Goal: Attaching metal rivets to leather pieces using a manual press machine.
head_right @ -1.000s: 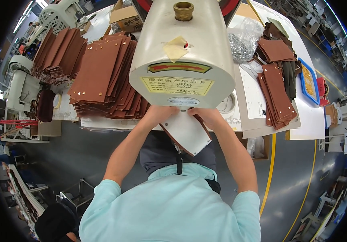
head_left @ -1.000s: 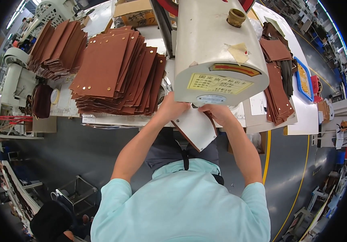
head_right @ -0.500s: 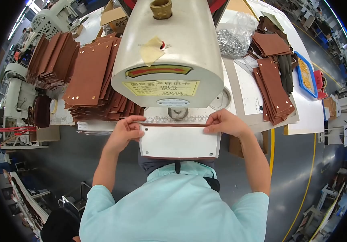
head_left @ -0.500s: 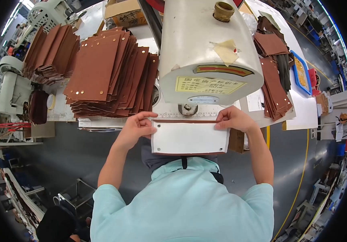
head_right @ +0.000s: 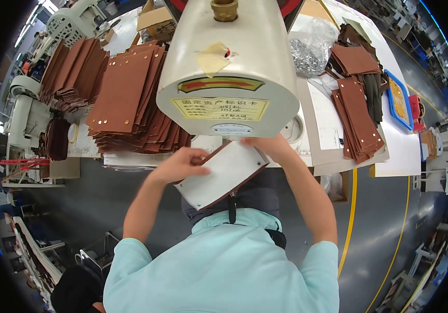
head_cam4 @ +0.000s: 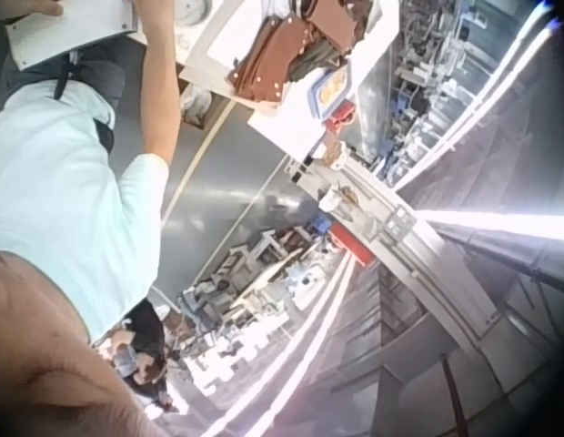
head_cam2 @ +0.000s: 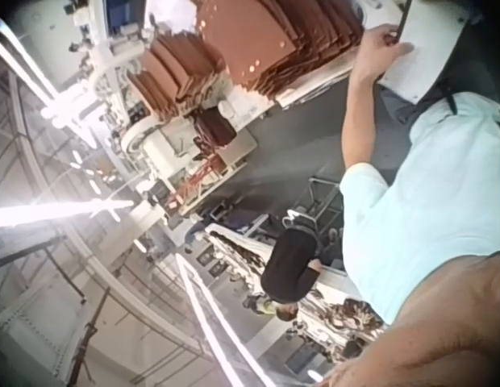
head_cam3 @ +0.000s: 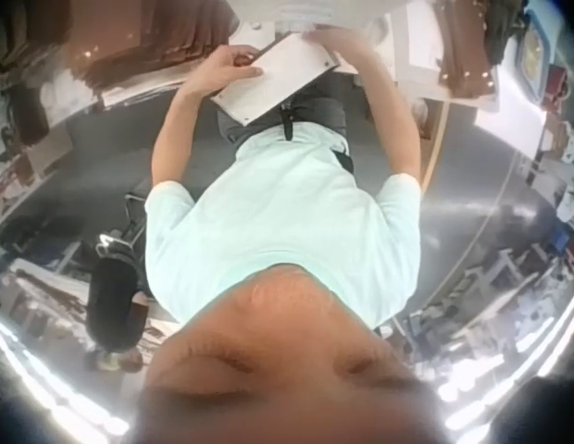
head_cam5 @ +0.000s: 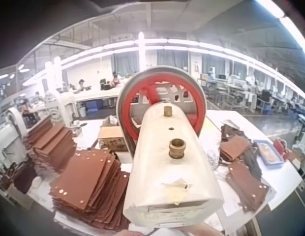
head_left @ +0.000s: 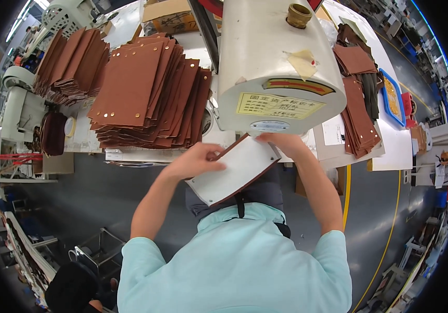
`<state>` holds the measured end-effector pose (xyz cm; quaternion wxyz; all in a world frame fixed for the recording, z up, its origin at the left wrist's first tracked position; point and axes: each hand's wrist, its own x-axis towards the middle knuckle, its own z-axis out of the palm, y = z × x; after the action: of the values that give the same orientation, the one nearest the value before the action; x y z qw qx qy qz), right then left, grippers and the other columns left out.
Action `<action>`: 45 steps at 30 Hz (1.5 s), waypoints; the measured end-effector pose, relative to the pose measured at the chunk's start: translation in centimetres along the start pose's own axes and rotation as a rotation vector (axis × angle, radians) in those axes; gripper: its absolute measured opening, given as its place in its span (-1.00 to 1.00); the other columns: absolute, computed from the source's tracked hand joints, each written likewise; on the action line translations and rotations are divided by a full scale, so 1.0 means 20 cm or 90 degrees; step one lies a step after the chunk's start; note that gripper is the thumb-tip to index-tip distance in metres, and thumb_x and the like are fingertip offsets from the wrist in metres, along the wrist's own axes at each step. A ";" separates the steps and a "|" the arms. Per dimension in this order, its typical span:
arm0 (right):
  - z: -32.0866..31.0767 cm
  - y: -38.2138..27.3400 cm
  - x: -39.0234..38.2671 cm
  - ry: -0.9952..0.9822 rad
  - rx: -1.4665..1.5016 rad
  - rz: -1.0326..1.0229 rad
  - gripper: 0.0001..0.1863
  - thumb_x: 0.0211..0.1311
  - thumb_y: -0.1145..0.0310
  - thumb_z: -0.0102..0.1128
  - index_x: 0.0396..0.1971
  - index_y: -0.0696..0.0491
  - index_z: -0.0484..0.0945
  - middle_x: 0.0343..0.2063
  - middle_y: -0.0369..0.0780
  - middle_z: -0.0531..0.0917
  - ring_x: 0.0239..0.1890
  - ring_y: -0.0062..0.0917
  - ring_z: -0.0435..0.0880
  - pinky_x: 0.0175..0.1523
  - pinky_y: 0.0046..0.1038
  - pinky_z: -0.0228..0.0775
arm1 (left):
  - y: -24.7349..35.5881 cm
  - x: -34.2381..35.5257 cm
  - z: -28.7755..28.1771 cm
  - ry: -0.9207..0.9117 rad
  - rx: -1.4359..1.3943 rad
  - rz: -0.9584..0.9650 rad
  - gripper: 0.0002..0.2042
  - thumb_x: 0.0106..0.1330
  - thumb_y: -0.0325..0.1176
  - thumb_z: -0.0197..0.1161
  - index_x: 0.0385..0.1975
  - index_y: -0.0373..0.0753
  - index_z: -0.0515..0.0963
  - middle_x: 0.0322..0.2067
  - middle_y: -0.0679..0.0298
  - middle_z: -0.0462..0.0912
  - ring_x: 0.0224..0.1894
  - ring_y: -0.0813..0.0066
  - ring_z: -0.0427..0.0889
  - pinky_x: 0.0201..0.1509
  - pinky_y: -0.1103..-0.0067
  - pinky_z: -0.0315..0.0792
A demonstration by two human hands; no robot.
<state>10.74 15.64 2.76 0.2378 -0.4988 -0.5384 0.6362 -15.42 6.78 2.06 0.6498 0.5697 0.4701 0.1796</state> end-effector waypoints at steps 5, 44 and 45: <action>0.10 -0.05 0.08 0.016 -0.201 -0.100 -0.51 -0.15 0.65 0.40 -0.08 0.16 0.60 -0.16 -0.18 0.68 -0.14 -0.47 0.64 -0.07 -0.47 0.52 | 0.01 0.27 0.11 0.270 -0.088 0.112 -0.74 0.19 -0.42 0.29 -0.17 -0.43 0.60 -0.46 0.27 0.64 -0.43 0.68 0.52 -0.37 0.64 0.40; -0.06 0.07 -0.14 -0.144 0.123 0.105 -0.83 0.17 0.40 0.37 -0.36 0.15 0.58 -0.43 -0.27 0.65 -0.42 -0.59 0.65 -0.28 -0.50 0.56 | 0.06 -0.02 0.24 0.264 -0.361 -0.034 -0.55 0.23 -0.58 0.19 0.14 -0.33 0.33 -0.27 0.23 0.62 -0.26 0.44 0.68 -0.17 0.54 0.65; -0.03 0.06 -0.13 -0.113 0.109 0.097 -0.84 0.19 0.39 0.36 -0.38 0.14 0.57 -0.45 -0.30 0.63 -0.43 -0.60 0.63 -0.31 -0.52 0.53 | 0.05 -0.02 0.24 0.264 -0.360 -0.035 -0.55 0.23 -0.58 0.19 0.14 -0.33 0.33 -0.27 0.23 0.62 -0.26 0.44 0.68 -0.17 0.54 0.65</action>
<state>12.56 13.22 2.64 0.1821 -0.4581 -0.4614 0.7377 -11.47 4.05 2.76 0.6770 0.3054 0.5390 0.3973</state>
